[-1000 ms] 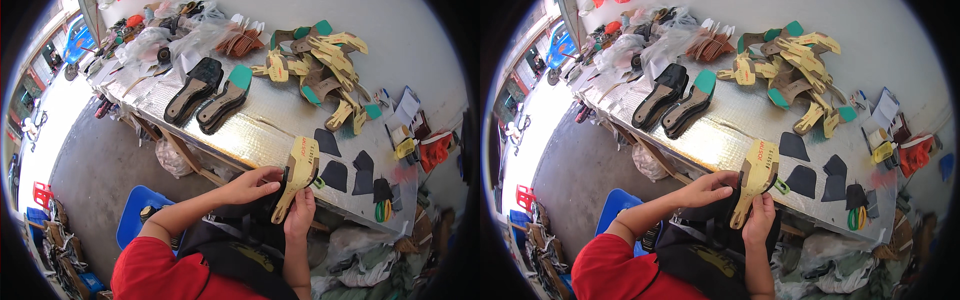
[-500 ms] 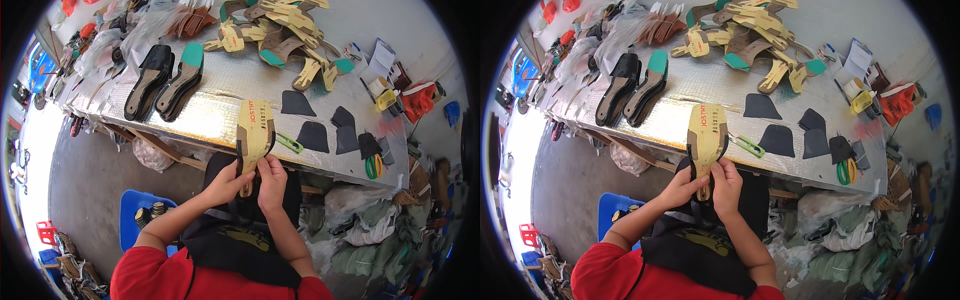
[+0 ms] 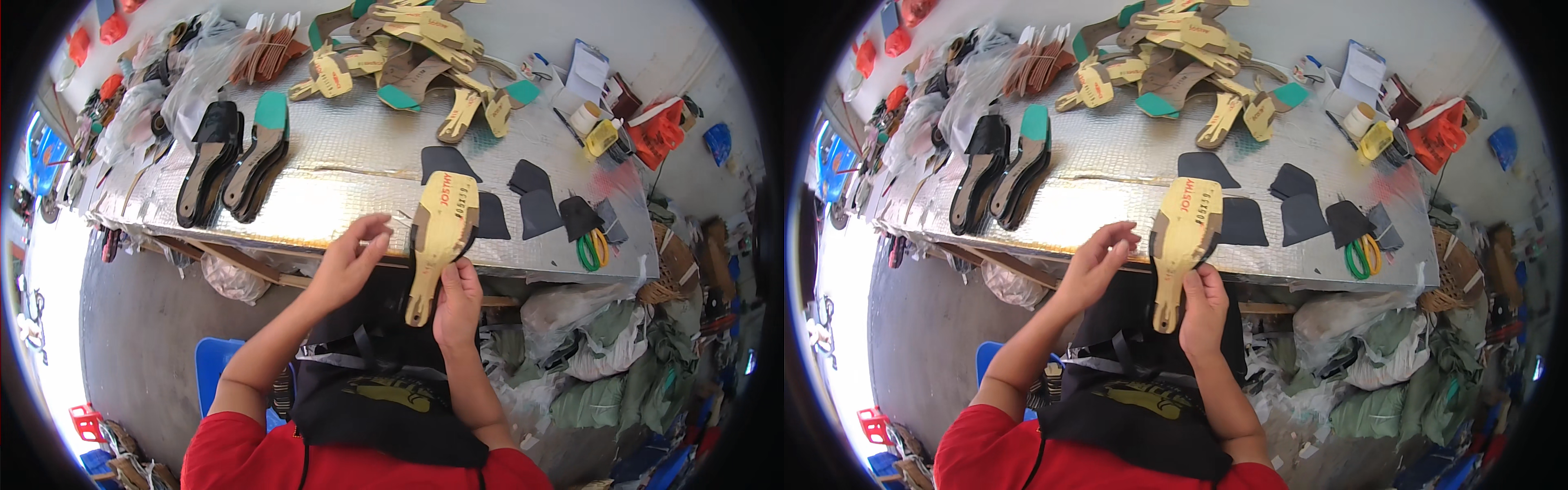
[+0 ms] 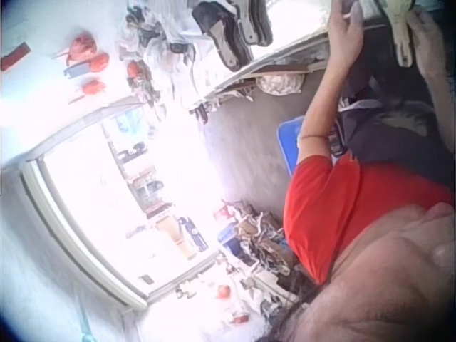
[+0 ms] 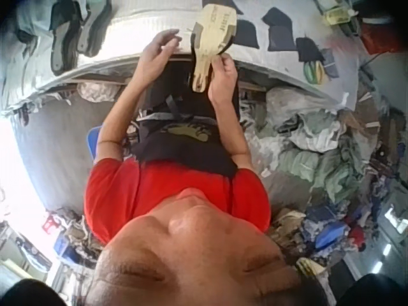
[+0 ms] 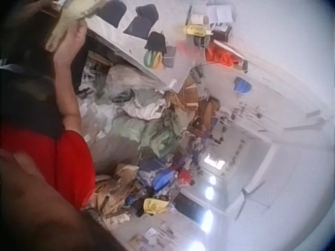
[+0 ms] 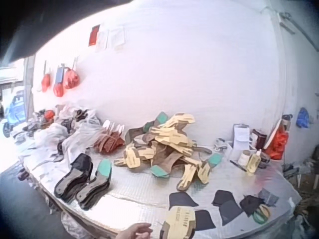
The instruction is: Attaching and trimming black straps on shoe insoles using a utility knife and scissors.
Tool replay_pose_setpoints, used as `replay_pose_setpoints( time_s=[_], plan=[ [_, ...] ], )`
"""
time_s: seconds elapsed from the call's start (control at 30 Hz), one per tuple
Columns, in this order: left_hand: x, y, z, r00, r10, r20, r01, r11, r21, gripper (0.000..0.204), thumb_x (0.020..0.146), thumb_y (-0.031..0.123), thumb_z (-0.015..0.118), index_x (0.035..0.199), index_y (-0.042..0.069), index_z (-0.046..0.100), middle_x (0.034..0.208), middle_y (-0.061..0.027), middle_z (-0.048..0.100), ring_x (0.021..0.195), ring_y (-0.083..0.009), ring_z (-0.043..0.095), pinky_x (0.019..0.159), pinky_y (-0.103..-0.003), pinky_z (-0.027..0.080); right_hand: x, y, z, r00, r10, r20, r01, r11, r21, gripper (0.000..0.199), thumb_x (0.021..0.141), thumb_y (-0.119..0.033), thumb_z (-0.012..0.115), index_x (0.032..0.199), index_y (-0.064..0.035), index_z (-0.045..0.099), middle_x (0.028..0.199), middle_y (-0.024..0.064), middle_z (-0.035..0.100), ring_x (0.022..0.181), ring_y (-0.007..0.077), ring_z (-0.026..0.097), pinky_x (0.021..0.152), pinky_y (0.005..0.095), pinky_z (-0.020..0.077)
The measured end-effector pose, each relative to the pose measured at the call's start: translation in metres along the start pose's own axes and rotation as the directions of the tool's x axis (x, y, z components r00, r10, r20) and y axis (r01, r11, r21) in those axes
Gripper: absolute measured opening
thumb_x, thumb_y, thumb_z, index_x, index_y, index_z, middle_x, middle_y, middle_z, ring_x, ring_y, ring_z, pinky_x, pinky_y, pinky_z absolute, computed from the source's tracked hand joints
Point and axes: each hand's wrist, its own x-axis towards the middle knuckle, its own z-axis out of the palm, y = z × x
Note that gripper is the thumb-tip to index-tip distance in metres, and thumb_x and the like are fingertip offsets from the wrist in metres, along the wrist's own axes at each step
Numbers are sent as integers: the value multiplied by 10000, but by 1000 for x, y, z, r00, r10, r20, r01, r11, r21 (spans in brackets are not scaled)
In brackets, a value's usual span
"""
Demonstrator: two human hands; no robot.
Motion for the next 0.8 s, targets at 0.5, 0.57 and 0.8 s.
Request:
replay_pose_setpoints(
  time_s=[0.5, 0.57, 0.8],
  plan=[
    [200, -28, 68, 974, 187, -124, 50, 361, 931, 433, 775, 309, 754, 1028, -12, 612, 954, -163, 596, 918, -304, 594, 827, -397, 492, -6, -39, -80, 972, -144, -187, 114, 980, -164, 127, 979, -136, 555, 1018, -16, 571, 951, 16, 637, 829, 58, 572, 765, 210, 453],
    [198, -28, 67, 986, 130, -103, 12, 566, 825, 373, 799, 253, 732, 1026, -17, 611, 916, -132, 610, 862, -268, 607, 786, -373, 501, -6, -40, -83, 976, -132, -175, 111, 986, -123, 134, 980, -122, 550, 1029, 0, 579, 958, 30, 651, 848, 64, 582, 797, 217, 462],
    [171, -21, 51, 992, -116, 57, 129, 875, -466, 125, 853, 51, 644, 957, 3, 593, 889, -72, 650, 758, -136, 637, 691, -275, 540, -11, -42, -86, 984, -96, -149, 79, 990, -119, 148, 980, -117, 544, 1052, 8, 581, 966, 31, 652, 851, 64, 586, 787, 218, 468]
  ],
)
